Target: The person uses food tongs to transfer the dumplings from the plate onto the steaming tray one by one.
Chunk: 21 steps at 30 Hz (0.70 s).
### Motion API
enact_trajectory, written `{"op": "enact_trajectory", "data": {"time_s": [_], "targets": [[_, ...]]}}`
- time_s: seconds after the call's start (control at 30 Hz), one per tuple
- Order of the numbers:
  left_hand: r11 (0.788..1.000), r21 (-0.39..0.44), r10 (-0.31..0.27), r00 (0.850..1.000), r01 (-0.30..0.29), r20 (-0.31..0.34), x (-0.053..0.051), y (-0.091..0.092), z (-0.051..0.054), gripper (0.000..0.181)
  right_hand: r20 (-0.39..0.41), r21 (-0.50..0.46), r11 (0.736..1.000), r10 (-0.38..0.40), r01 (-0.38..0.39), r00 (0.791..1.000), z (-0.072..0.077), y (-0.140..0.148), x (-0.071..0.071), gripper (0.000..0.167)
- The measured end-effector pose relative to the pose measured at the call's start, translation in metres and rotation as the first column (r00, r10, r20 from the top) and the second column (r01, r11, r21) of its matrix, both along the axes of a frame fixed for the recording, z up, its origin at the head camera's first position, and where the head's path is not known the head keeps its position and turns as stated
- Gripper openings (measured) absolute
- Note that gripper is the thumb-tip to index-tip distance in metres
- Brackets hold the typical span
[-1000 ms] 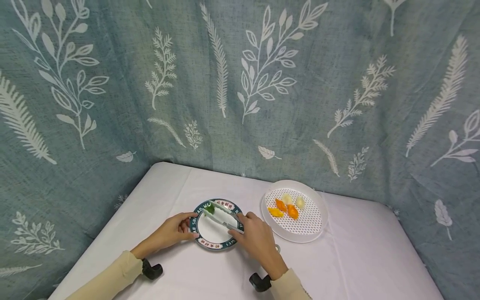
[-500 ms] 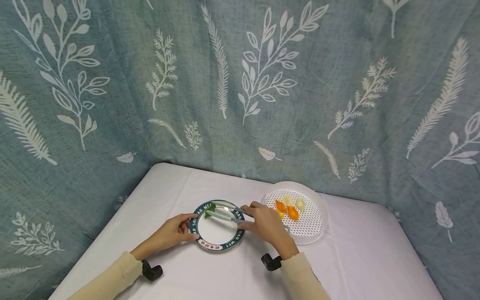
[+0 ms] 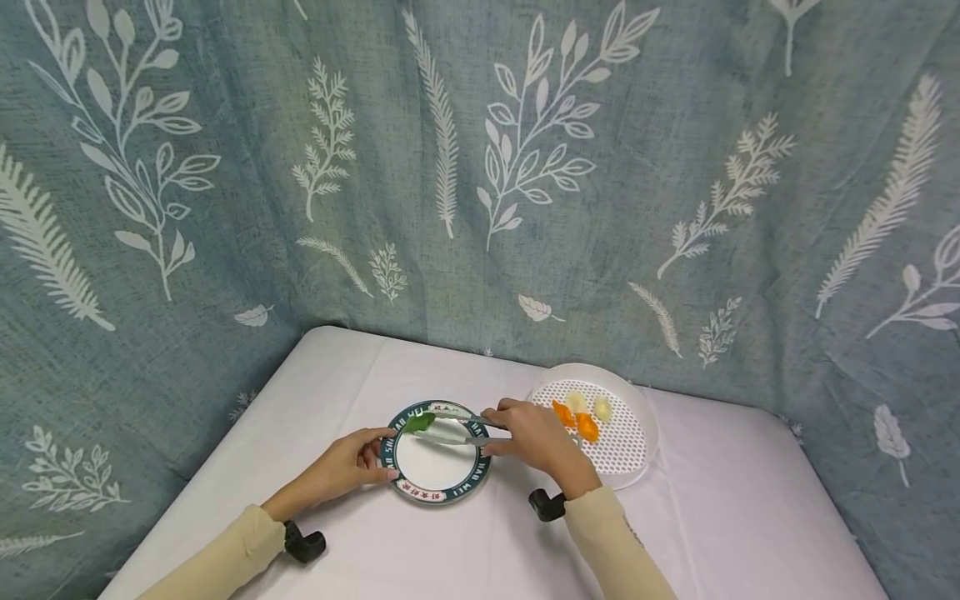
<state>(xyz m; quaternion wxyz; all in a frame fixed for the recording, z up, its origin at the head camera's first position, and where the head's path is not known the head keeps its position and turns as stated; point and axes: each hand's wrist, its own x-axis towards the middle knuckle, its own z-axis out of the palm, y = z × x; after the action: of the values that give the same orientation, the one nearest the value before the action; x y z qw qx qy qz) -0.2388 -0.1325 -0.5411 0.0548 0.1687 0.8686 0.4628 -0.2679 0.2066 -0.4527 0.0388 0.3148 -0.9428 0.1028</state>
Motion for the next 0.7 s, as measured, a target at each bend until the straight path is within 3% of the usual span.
{"op": "enact_trajectory", "data": {"time_s": [0.7], "targets": [[1.0,0.008,-0.005,1.0,0.005,-0.012,0.001,0.0,0.001,0.073,-0.007,-0.044,0.999,-0.015,0.014,1.0,-0.033,-0.008,0.006,0.051]]}}
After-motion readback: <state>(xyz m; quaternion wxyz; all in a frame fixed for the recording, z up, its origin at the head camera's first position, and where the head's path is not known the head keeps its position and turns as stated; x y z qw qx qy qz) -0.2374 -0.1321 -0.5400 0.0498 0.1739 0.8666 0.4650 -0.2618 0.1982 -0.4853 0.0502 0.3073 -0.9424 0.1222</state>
